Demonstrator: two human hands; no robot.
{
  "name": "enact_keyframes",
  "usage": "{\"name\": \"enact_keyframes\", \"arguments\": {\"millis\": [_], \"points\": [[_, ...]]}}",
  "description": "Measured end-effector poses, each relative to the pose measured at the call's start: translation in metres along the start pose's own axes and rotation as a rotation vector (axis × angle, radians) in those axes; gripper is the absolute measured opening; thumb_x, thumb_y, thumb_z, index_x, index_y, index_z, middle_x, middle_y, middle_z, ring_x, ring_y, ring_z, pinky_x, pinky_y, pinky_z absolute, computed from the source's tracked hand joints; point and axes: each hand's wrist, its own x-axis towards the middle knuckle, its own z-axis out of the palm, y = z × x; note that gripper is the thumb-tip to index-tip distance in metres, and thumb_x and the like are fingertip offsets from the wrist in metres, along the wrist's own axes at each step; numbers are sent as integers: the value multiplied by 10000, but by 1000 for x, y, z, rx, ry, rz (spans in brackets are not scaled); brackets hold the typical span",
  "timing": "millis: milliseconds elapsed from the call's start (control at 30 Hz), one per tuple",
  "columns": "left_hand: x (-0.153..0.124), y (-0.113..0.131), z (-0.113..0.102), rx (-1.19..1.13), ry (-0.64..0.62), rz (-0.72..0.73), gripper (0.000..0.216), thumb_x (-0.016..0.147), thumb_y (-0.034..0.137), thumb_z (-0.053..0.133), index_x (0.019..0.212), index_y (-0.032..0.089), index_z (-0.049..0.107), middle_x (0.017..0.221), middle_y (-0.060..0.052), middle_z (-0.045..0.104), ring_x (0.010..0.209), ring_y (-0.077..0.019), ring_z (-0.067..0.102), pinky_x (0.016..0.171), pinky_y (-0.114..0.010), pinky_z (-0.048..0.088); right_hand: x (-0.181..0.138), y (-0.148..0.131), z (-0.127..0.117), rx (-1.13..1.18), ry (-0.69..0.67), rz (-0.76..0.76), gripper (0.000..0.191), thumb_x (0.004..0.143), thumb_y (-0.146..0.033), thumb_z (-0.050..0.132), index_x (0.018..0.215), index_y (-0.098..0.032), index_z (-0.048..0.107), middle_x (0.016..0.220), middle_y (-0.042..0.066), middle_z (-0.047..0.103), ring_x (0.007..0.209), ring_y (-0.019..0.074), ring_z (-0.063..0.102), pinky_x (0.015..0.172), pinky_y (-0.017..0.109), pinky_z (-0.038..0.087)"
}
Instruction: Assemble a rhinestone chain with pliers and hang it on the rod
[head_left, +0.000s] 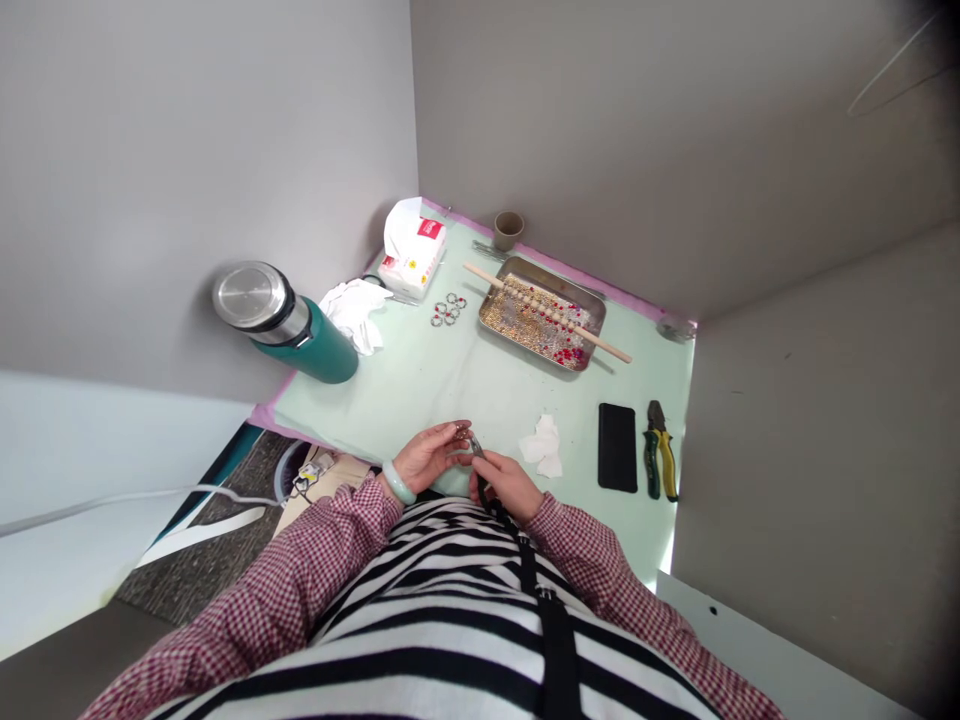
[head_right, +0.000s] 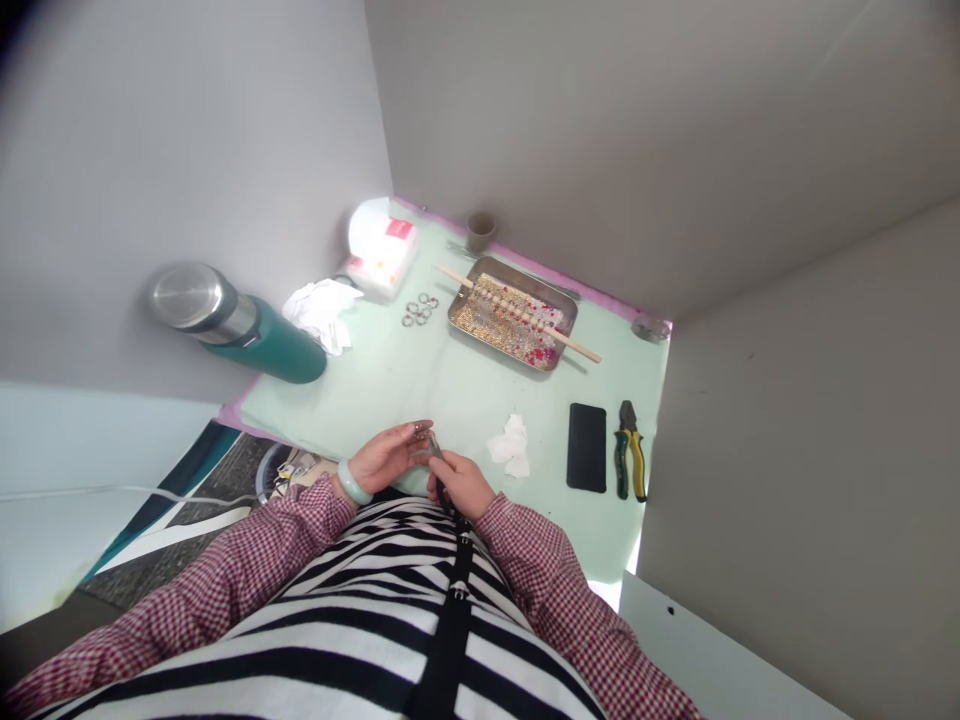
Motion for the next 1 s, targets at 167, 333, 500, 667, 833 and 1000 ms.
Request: {"name": "enact_keyframes", "arguments": {"millis": [167, 333, 500, 667, 833, 1000], "points": [[-1, 0, 3, 56, -2, 1, 285, 770, 256, 662, 1015, 112, 657, 942, -98, 650, 836, -159, 598, 760, -283, 468, 5, 0, 4, -293, 102, -56, 292, 852, -331, 448, 619, -174, 525, 505, -34, 544, 427, 102, 516, 499, 235, 399], [-1, -1, 7, 132, -6, 32, 315, 756, 281, 675, 1017, 106, 659, 904, -96, 655, 832, -164, 594, 794, -308, 453, 7, -3, 2, -507, 200, -137, 313, 881, -328, 415, 638, -175, 541, 519, -20, 562, 491, 110, 522, 538, 227, 373], [0, -2, 9, 228, 25, 120, 347, 737, 293, 689, 1032, 114, 656, 910, -86, 668, 822, -154, 596, 841, -312, 429, 8, -5, -1, -683, 259, -263, 289, 893, -305, 423, 679, -174, 566, 642, 13, 612, 613, 130, 542, 613, 234, 358], [0, -2, 14, 328, 72, 222, 358, 736, 270, 685, 1058, 124, 630, 962, -82, 669, 829, -143, 596, 855, -304, 423, 12, 2, -4, -787, 289, -348, 258, 909, -284, 402, 772, -179, 594, 717, 27, 618, 659, 142, 545, 628, 239, 363], [-2, 1, 19, 407, 74, 295, 431, 725, 253, 688, 1121, 134, 568, 986, -86, 665, 902, -168, 594, 862, -315, 430, 16, 12, -6, -813, 293, -435, 229, 915, -252, 388, 975, -184, 597, 907, 55, 634, 847, 167, 569, 751, 257, 404], [-2, 1, 21, 460, 62, 307, 437, 738, 252, 668, 1136, 126, 540, 968, -90, 674, 946, -188, 596, 907, -348, 413, 20, 18, -7, -800, 290, -498, 261, 927, -272, 366, 1038, -182, 585, 937, 72, 622, 881, 178, 563, 796, 283, 419]]}}
